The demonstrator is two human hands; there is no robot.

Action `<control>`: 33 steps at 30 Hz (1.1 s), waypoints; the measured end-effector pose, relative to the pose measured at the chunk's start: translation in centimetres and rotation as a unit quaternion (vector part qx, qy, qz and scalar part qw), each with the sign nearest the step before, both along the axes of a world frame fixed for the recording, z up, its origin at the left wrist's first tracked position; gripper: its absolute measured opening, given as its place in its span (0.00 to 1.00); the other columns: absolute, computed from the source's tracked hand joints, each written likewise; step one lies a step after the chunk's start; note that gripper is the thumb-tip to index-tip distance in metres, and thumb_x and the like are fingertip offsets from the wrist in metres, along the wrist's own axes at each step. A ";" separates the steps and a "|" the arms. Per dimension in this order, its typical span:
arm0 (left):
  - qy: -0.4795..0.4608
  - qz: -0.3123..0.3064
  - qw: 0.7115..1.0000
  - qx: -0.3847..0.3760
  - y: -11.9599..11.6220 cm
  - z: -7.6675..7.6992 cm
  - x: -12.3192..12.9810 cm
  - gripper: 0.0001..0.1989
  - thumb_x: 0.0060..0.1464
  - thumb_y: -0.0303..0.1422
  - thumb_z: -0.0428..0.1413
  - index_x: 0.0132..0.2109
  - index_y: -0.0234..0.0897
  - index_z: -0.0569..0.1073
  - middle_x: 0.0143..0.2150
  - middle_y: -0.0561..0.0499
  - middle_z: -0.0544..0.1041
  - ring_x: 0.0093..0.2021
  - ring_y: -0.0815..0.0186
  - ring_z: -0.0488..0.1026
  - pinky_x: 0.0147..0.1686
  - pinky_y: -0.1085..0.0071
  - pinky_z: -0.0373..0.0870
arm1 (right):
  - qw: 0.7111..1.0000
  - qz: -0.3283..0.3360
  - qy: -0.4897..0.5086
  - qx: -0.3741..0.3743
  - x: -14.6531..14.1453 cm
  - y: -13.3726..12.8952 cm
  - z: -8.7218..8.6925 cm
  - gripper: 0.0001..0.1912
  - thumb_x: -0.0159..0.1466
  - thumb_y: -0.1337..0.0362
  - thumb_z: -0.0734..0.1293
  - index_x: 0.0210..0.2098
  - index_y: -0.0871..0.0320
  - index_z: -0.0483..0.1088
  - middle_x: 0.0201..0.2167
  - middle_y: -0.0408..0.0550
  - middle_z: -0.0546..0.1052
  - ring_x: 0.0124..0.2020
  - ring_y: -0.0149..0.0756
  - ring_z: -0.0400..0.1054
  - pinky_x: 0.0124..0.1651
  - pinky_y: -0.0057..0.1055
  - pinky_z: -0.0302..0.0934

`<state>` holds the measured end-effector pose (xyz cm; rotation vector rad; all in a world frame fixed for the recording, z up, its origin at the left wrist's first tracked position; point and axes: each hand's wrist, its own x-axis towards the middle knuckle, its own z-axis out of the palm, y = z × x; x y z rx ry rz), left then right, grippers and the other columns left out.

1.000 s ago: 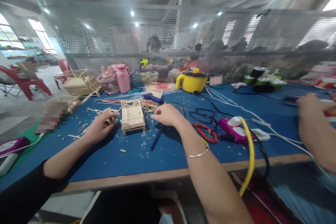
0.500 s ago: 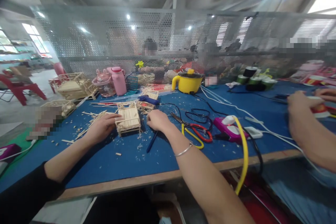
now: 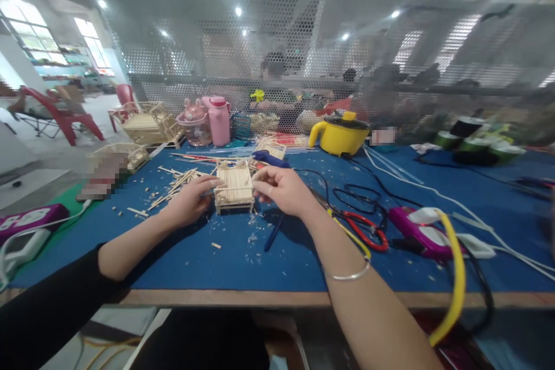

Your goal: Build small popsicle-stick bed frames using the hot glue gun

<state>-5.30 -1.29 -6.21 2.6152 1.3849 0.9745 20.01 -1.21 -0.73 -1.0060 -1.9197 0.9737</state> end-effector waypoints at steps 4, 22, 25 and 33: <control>-0.110 0.043 0.992 -0.037 -1.4 0.5 -0.3 0.28 0.47 0.19 0.47 0.57 0.33 0.68 0.50 0.43 0.75 0.48 0.62 0.72 0.48 0.63 0.71 | 0.999 0.049 -0.014 0.011 -3.3 -2.1 -0.8 0.06 0.62 0.64 0.65 0.39 0.58 0.67 0.27 0.45 0.79 0.30 0.31 0.74 0.31 0.27 0.67; -0.388 -0.094 0.897 -0.191 -4.7 1.6 1.6 0.19 0.54 0.29 0.56 0.52 0.38 0.64 0.31 0.55 0.74 0.30 0.72 0.71 0.33 0.74 0.67 | 0.935 -0.039 -0.144 0.321 -5.5 -3.4 -2.9 0.06 0.62 0.60 0.69 0.32 0.54 0.77 0.28 0.40 0.81 0.27 0.27 0.72 0.33 0.22 0.60; -0.457 -0.091 0.856 -0.225 -4.5 1.9 1.7 0.18 0.53 0.29 0.57 0.50 0.38 0.63 0.29 0.57 0.73 0.27 0.74 0.69 0.27 0.77 0.64 | 0.930 -0.055 -0.149 0.330 -5.6 -3.5 -2.7 0.12 0.59 0.54 0.71 0.27 0.56 0.75 0.23 0.40 0.78 0.22 0.25 0.68 0.29 0.23 0.57; -0.475 -0.071 0.852 -0.210 -4.4 2.0 1.8 0.17 0.50 0.28 0.59 0.47 0.37 0.65 0.27 0.57 0.72 0.28 0.73 0.69 0.27 0.77 0.64 | 0.917 -0.083 -0.139 0.364 -6.1 -4.1 -2.9 0.06 0.60 0.63 0.67 0.34 0.56 0.76 0.22 0.40 0.76 0.22 0.26 0.67 0.29 0.24 0.58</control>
